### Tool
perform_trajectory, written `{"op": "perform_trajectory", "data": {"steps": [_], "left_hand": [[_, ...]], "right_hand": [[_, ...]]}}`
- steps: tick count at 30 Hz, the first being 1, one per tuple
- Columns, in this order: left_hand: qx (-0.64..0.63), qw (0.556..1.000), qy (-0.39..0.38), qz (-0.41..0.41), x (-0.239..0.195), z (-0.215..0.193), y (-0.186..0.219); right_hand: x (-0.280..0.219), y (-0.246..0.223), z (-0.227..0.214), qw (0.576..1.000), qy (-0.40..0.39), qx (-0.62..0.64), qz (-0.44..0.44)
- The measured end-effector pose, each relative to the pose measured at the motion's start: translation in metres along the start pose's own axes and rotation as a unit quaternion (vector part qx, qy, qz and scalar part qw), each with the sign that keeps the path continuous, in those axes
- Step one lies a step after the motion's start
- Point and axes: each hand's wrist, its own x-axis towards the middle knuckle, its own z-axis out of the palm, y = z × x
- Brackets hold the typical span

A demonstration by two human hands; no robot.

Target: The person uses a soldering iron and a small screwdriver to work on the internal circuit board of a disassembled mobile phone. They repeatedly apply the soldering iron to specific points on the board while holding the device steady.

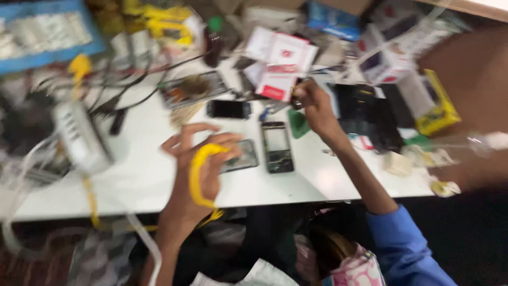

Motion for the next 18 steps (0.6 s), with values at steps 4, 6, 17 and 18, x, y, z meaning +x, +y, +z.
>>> {"op": "perform_trajectory", "data": {"steps": [4,6,17,18], "left_hand": [[-0.008,0.999,0.018,0.028,-0.001,0.003,-0.005],[0.0,0.994,0.056,0.091,0.001,0.001,-0.008],[0.014,0.995,0.041,0.095,0.009,-0.001,-0.003],[0.019,0.995,0.038,0.091,0.01,0.0,-0.003]], "right_hand": [[-0.032,-0.008,-0.129,0.916,0.303,-0.205,-0.166],[-0.019,-0.008,-0.204,0.935,0.292,-0.056,-0.193],[0.079,0.018,-0.456,0.929,0.238,-0.265,-0.1],[0.088,0.014,-0.462,0.922,0.232,-0.294,-0.1]]}}
